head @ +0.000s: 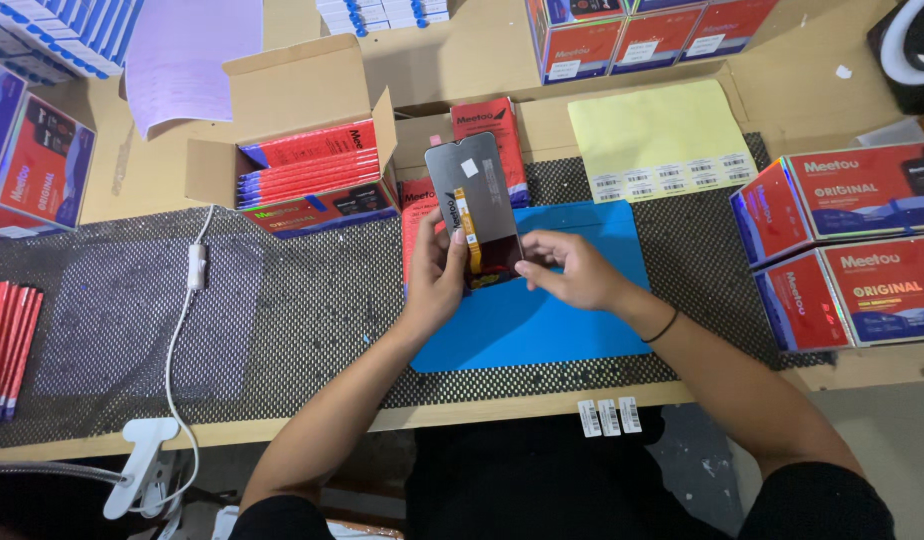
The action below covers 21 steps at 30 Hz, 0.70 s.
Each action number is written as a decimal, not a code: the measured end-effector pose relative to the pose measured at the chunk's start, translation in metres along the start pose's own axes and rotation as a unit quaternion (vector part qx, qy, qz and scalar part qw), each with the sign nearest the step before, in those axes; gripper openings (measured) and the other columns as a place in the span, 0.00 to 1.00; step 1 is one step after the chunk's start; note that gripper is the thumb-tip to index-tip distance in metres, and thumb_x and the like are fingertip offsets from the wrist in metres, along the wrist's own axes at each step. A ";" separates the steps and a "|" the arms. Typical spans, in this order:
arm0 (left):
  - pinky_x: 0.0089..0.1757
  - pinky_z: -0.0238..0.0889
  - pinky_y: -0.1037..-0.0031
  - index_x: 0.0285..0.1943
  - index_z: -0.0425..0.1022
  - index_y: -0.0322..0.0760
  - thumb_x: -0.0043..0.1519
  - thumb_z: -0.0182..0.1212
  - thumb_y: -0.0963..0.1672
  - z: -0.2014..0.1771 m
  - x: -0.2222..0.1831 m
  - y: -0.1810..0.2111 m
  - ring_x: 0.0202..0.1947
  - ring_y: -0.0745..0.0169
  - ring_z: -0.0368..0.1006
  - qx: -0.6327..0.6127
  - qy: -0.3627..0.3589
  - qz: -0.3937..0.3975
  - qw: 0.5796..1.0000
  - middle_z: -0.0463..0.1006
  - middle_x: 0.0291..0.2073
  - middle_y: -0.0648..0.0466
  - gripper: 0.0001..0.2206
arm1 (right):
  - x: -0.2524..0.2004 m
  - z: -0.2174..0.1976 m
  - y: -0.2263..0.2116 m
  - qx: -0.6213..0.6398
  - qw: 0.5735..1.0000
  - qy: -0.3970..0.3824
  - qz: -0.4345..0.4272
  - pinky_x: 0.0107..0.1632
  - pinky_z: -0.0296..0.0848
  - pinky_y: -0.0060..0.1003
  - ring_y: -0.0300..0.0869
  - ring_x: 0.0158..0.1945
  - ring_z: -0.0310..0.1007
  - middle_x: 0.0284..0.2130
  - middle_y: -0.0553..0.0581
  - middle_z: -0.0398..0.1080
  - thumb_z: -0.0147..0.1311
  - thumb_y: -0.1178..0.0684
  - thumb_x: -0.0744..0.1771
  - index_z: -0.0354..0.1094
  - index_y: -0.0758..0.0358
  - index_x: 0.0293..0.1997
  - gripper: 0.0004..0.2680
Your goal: The person picks up a smartphone screen, removes a protective film from the front, applies a small sticker to the back, and then slides the screen into a red protective sleeve.
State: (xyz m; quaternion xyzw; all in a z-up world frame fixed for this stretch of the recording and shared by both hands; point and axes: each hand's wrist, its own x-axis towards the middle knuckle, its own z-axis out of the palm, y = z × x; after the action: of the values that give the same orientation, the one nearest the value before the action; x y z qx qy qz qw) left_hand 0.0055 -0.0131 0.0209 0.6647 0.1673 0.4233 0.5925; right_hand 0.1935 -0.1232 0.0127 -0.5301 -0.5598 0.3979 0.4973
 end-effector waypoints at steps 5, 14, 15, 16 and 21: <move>0.26 0.68 0.80 0.75 0.50 0.39 0.73 0.40 0.43 -0.005 -0.005 -0.018 0.25 0.67 0.72 -0.002 -0.037 0.015 0.999 0.76 0.45 0.43 0.20 | -0.002 -0.004 0.000 -0.029 0.999 0.029 -0.029 0.40 0.77 0.38 0.40 0.30 0.78 0.27 0.58 0.77 0.55 0.62 0.68 0.73 0.67 0.47 0.05; 0.26 0.72 0.77 0.69 0.57 0.37 0.69 0.50 0.41 -0.006 -0.020 -0.060 0.30 0.63 0.78 -0.052 -0.104 -0.008 0.993 0.76 0.37 0.49 0.18 | -0.003 -0.008 -0.010 -0.020 0.991 0.079 -0.110 0.34 0.74 0.35 0.40 0.24 0.73 0.20 0.56 0.72 0.53 0.62 0.69 0.73 0.68 0.46 0.04; 0.26 0.73 0.77 0.63 0.64 0.37 0.68 0.56 0.42 -0.008 -0.022 -0.072 0.30 0.65 0.78 -0.034 -0.115 -0.030 0.992 0.79 0.36 0.50 0.15 | -0.003 -0.009 -0.014 -0.023 0.989 0.085 -0.118 0.33 0.73 0.35 0.40 0.23 0.72 0.18 0.56 0.71 0.53 0.61 0.69 0.72 0.69 0.46 0.04; 0.26 0.73 0.77 0.63 0.64 0.37 0.68 0.56 0.42 -0.005 -0.022 -0.060 0.30 0.65 0.78 -0.035 -0.114 -0.030 0.992 0.79 0.36 0.50 0.15 | -0.003 -0.010 -0.011 -0.023 0.989 0.083 -0.117 0.33 0.73 0.35 0.40 0.23 0.72 0.18 0.56 0.71 0.53 0.61 0.69 0.72 0.69 0.46 0.04; 0.26 0.69 0.79 0.47 0.74 0.37 0.65 0.64 0.42 0.019 -0.013 0.010 0.25 0.66 0.77 -0.035 -0.101 -0.053 0.993 0.77 0.24 0.52 0.06 | -0.004 -0.007 -0.016 -0.022 0.989 0.108 -0.102 0.33 0.71 0.33 0.39 0.23 0.72 0.18 0.56 0.72 0.52 0.59 0.70 0.73 0.69 0.50 0.06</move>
State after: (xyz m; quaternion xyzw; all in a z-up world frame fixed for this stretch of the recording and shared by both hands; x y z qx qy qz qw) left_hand 0.0096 -0.0371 0.0270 0.6729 0.1264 0.3279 0.6509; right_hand 0.1967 -0.1297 0.0288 -0.5208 -0.5624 0.2738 0.5810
